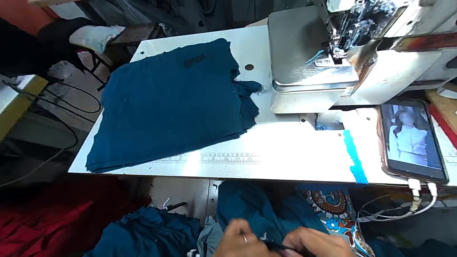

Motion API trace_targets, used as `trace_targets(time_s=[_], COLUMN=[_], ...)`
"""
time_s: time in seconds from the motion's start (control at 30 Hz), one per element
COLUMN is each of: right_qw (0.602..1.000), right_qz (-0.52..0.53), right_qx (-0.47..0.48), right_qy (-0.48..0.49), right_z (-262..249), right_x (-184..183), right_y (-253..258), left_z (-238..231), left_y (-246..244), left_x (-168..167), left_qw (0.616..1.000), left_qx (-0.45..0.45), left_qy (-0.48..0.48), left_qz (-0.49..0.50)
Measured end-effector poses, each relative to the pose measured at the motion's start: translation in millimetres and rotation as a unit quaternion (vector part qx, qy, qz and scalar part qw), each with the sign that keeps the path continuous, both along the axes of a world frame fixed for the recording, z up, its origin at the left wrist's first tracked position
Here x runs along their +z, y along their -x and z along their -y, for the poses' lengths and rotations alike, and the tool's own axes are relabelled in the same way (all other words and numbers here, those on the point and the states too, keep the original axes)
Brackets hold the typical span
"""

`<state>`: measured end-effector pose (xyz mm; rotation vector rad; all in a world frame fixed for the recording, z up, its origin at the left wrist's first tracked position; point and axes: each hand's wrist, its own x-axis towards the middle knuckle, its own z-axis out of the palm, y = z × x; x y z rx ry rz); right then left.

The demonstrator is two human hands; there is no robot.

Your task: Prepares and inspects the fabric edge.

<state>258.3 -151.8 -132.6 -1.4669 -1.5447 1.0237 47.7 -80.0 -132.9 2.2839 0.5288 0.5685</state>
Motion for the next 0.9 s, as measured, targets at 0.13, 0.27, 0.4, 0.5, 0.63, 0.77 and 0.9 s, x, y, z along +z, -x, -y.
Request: trace_targets(time_s=[0.13, 0.27, 0.4, 0.5, 0.63, 0.77, 0.9], right_qw=[0.991, 0.984, 0.982, 0.984, 0.986, 0.984, 0.981], right_qz=[-0.092, -0.132, -0.148, -0.144, -0.135, -0.145, -0.166], right_qx=[0.057, 0.067, 0.072, 0.079, 0.078, 0.077, 0.083], right_qy=[0.074, 0.100, 0.094, 0.073, 0.057, 0.062, 0.064], right_z=[-2, -1, -1, -1, 0, 0, -1], right_x=[-6, -11, -16, -17, -19, -22, -27], right_y=[-8, -11, -11, -11, -11, -11, -12], left_z=[-16, -17, -19, -19, -18, -18, -19], left_y=[6, 8, 9, 9, 9, 10, 9], left_x=[-16, -23, -21, -20, -23, -18, -17], left_qw=[0.999, 0.999, 0.997, 0.996, 0.994, 0.990, 0.986], left_qx=[0.032, 0.029, 0.019, 0.036, 0.044, 0.048, 0.049], left_qy=[-0.012, 0.030, 0.051, 0.055, 0.086, 0.127, 0.162], left_qz=[0.006, 0.035, 0.058, 0.055, 0.047, 0.031, 0.011])
